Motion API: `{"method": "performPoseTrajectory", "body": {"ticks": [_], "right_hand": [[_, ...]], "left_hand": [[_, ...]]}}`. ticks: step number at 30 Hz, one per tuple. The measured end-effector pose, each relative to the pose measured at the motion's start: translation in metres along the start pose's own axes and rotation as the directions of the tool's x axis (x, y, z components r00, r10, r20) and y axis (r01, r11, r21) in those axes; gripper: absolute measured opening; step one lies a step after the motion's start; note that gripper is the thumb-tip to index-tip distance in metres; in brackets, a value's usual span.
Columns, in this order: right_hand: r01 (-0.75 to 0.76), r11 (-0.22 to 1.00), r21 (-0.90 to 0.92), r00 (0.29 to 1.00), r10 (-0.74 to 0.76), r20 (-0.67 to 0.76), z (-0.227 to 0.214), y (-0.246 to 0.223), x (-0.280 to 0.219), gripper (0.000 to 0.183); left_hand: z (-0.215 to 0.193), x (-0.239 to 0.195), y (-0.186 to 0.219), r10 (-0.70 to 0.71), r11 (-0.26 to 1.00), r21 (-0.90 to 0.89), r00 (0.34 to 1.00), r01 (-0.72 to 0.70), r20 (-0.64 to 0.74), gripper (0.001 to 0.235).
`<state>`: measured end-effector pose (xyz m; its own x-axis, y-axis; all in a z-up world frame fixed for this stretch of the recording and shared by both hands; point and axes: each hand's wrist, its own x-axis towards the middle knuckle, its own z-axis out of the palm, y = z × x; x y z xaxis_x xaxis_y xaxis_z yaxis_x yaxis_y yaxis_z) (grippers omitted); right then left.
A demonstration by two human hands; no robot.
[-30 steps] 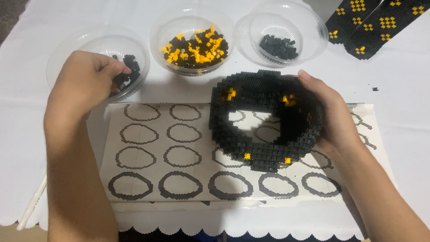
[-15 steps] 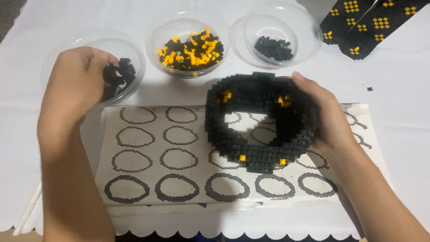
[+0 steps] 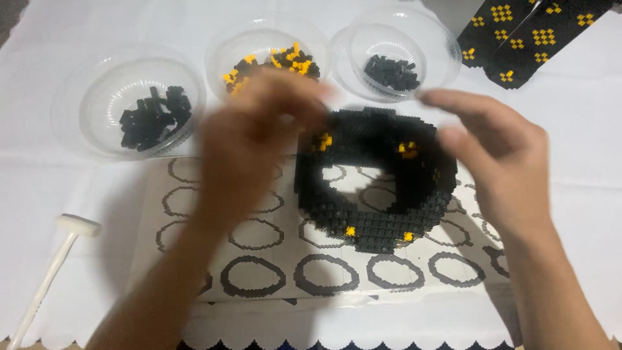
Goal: Assembling a 3D model using small interlocking plastic blocks and a small plastic hammer tool
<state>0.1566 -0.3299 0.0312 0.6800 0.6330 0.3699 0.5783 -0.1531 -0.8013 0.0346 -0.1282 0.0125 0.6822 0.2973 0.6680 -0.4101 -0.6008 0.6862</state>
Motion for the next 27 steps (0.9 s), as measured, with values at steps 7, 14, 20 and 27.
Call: {"method": "performPoseTrajectory", "body": {"ticks": [7,14,20,27], "right_hand": [[0.161,0.973,0.168,0.986,-0.164,0.006,0.009,-0.014,-0.025,0.027],[0.220,0.976,0.001,0.976,-0.220,0.011,0.008,-0.027,-0.026,0.027],[0.055,0.985,0.163,0.998,-0.056,0.003,0.004,-0.025,-0.027,0.015],[0.089,0.942,0.325,0.967,-0.003,-0.254,-0.032,0.020,-0.021,0.019]], "left_hand": [[0.046,-0.024,0.032,0.142,0.965,-0.216,0.989,-0.149,-0.047,0.011],[0.048,-0.025,0.037,0.144,0.963,-0.219,0.986,-0.159,-0.083,0.010],[0.051,-0.025,0.039,0.250,0.956,-0.144,0.966,-0.258,-0.067,0.010],[0.024,-0.010,0.014,0.213,0.974,0.097,0.973,-0.204,-0.091,0.005]]}}
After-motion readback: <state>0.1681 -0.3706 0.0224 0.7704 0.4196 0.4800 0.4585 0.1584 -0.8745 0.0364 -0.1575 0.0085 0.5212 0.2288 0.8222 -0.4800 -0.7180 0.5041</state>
